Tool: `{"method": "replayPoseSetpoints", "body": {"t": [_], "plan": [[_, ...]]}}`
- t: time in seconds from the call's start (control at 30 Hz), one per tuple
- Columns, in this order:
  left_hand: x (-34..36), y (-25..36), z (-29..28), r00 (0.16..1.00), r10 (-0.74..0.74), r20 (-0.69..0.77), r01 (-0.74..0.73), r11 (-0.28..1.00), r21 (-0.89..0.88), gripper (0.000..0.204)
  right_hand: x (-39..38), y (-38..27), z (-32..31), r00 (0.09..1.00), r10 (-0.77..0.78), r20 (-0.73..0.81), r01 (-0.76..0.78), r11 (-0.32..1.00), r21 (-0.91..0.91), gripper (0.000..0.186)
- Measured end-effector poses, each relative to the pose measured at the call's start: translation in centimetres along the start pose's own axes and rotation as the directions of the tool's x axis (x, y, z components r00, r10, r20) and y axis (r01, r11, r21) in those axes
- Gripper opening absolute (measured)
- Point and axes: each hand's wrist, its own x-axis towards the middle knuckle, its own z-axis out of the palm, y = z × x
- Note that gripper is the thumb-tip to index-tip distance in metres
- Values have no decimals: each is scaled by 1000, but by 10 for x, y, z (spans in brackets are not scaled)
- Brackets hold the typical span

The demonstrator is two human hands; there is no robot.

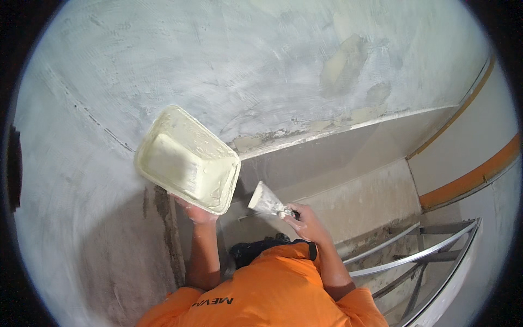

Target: The person patches a wall by applying joint compound from a plastic container onto the surface using a putty knife and smoothing it out with repeated strokes.

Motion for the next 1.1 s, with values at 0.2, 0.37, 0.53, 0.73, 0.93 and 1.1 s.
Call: {"method": "replayPoseSetpoints", "body": {"t": [0.2, 0.37, 0.53, 0.73, 0.93, 1.1], "plan": [[12, -15, -23, 991, 23, 134, -15, 998, -55, 81, -17, -34, -15, 988, 78, -131, -3, 871, 491, 22], [10, -9, 6, 988, -149, 32, 147, 988, 50, 84, -20, -59, -8, 957, 91, -274, 31, 911, 411, 27], [-7, -10, 17, 964, -235, 121, 249, 962, -114, 93, 12, -80, -8, 902, -255, -349, 195, 961, -197, 36], [-16, -10, 21, 982, -151, 110, 160, 984, -78, 98, 31, -62, 28, 781, -565, -267, 277, 696, -663, 48], [-6, -6, 5, 990, -126, 59, 133, 979, -152, 98, 19, -19, 8, 884, -428, -190, 141, 631, -762, 49], [3, -6, -5, 984, -61, 168, 78, 992, -96, 90, 16, 7, -11, 856, -237, -459, 81, 940, -333, 37]]}}
